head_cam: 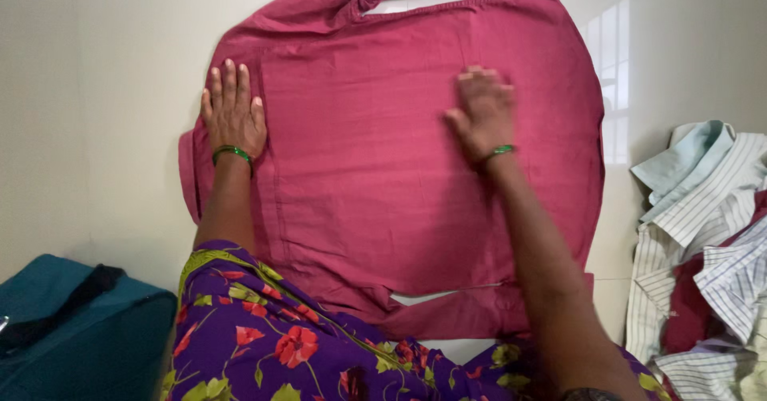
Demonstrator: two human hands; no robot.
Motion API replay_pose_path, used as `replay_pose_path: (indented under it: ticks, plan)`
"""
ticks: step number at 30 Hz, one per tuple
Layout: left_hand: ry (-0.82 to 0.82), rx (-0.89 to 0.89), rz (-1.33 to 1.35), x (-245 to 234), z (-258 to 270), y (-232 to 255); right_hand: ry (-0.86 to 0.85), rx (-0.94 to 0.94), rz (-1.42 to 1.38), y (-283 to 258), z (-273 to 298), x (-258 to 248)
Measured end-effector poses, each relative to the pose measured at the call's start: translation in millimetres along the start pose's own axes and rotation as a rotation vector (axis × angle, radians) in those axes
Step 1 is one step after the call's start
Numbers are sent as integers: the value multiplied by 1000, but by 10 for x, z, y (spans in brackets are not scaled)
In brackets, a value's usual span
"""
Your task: The person folds a pink long-sleeved shirt on the floor. They smooth the fabric, fold the sleeves inward, fold the shirt in half, and then fold it into a compact rectangle.
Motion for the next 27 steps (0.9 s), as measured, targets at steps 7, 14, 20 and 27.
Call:
replay_pose_path:
  ticks: [7,14,20,27]
  plan:
    - [-31,-40,-8,59,-40,-35,192,232,-89,1388,171,96]
    - [68,-60,-38,6,95,168,223,213,-98,1327,214,16]
    - [135,-44,82,-115,1073,254,250,197,-98,1276,229,-28]
    - [92,-97,76,125,1356,-154,254,191,-103,1300,227,7]
Point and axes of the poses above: each hand's wrist, its own z-axis away from the middle knuckle, its own x-axis out of the palm, y = z × x, the point moved 6 cm from there along -z, towards the middle knuckle, and after that the axes turned 5 degrees about x, right-handed, at the moved point
